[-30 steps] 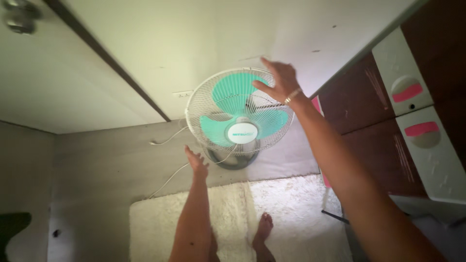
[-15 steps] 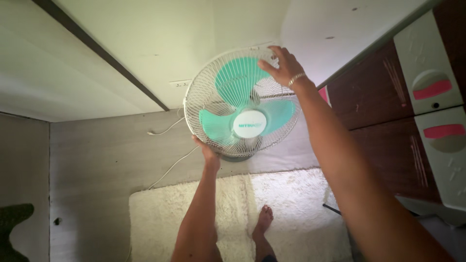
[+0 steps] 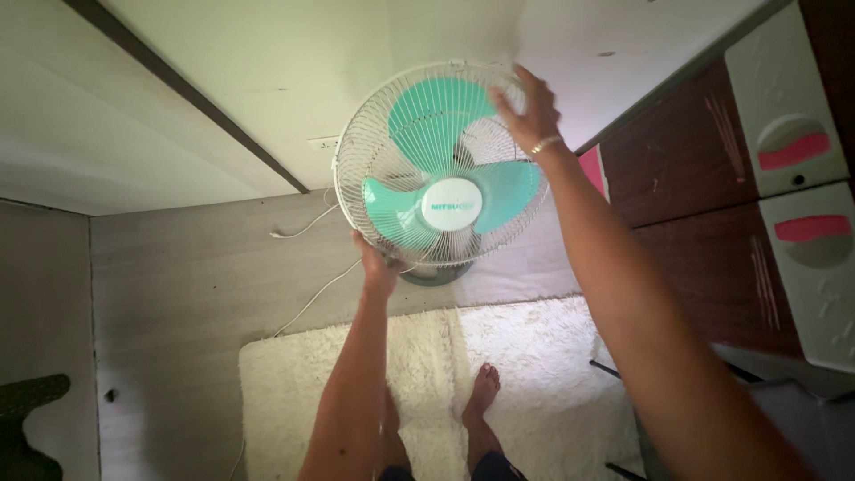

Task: The person assembles a standing fan by attaching the fan blades to the motor hub and securing the front and rear wire cages. The person handles the fan blades, motor hub, and wire cages by hand.

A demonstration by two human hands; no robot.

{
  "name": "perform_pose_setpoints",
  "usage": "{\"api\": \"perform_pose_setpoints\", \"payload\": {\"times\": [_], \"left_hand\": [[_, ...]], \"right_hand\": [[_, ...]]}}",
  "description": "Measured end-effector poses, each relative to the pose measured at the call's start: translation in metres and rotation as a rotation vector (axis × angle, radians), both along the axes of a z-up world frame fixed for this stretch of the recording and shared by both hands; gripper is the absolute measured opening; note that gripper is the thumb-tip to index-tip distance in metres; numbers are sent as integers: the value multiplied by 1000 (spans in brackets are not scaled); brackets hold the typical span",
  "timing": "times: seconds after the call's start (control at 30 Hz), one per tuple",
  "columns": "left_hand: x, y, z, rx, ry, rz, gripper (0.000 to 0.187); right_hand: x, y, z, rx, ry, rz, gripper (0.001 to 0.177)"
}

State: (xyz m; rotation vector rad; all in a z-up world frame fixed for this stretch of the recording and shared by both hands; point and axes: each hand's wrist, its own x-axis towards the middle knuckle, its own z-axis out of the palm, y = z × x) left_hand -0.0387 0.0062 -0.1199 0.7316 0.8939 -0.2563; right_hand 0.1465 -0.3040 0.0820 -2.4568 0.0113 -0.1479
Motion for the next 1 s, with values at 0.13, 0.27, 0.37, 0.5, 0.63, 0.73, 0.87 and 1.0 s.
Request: {"api": "perform_pose_setpoints", "payload": {"times": [0.13,0.27,0.37,0.5,0.63,0.73,0.87,1.0], "left_hand": [[9,6,6,603,-331,-32,78],[15,20,29,682,-260,-201,77],[6,26,54,537,-162,-259,79],[-9,24,73,435,-290,-321,86],[-2,25,75,553,-170,-438,82],[-7,31,54,773,-166,-525,78],[-42,60,30,1275,-457,-587,65],[-151,104,42,1233,-307,-573,69]], "right_hand": [[-25,-40,-61,252,97,-315,95],[-66,-51,-95,429,200,-232,101],[-84,-48,-83,458,309,-272,103],[-100,-49,-68,449,300,-176,102],[-118,-47,-62,442,369,-142,102],[-141,-51,-68,607,521,-261,99],[-210,-69,-112,654,426,-281,80],[-342,-80,-122,799,567,-366,74]]}}
